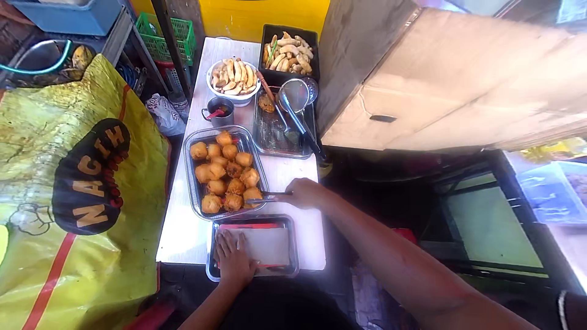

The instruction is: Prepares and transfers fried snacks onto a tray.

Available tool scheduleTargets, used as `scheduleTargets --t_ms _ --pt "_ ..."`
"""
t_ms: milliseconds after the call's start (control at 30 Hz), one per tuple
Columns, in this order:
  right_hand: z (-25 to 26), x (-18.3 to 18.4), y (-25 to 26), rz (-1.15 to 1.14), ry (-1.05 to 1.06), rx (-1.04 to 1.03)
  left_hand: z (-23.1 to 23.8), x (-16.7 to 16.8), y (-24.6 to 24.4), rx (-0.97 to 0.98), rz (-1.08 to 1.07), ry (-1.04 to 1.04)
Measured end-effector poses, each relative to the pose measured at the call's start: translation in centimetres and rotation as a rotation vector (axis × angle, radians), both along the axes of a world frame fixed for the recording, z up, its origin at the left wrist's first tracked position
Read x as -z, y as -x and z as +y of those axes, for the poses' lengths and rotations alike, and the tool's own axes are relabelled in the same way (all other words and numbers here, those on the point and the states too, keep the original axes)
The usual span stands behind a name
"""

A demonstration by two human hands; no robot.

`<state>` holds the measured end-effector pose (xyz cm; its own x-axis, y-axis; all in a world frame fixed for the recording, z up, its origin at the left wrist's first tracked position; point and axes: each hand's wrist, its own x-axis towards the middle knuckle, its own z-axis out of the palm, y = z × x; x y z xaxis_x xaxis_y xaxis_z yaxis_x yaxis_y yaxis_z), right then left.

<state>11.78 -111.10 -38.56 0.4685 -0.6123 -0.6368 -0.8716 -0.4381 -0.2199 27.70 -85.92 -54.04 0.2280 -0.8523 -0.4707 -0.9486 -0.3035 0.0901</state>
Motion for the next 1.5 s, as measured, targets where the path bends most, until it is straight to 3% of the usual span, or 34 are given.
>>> scheduleTargets --t_ms 267,467,633,800,967,1200,1367,1500 --pt "8.2 -2.6 10.2 -0.305 0.281 0.102 -0.7 -0.3 0.7 -0.058 0.01 -0.06" --pt "13.6 4.0 17.1 -0.365 0.449 -0.204 -1.2 -1.1 1.0 -0.067 0.033 -0.105" --pt "15.1 6.7 18.4 -0.198 0.286 -0.414 -1.0 -0.4 1.0 -0.058 0.014 -0.109" --pt "15.2 6.9 19.9 -0.224 0.239 -0.416 -1.0 -0.3 1.2 -0.095 0.005 -0.097" --pt "14.2 5.8 20.3 -0.168 0.137 -0.333 -0.6 -0.3 1.1 -0.104 0.006 -0.034" --pt "14.1 6.1 16.1 -0.084 0.025 -0.248 0.0 0.5 0.8 -0.118 0.045 0.069" --pt "10.6 7.7 16.5 -0.282 -0.265 -0.017 -0.3 0.9 0.3 -0.099 0.035 0.045" --pt "8.1 7.2 16.0 -0.285 -0.442 0.055 -0.5 1.0 0.3 -0.106 0.033 0.022"
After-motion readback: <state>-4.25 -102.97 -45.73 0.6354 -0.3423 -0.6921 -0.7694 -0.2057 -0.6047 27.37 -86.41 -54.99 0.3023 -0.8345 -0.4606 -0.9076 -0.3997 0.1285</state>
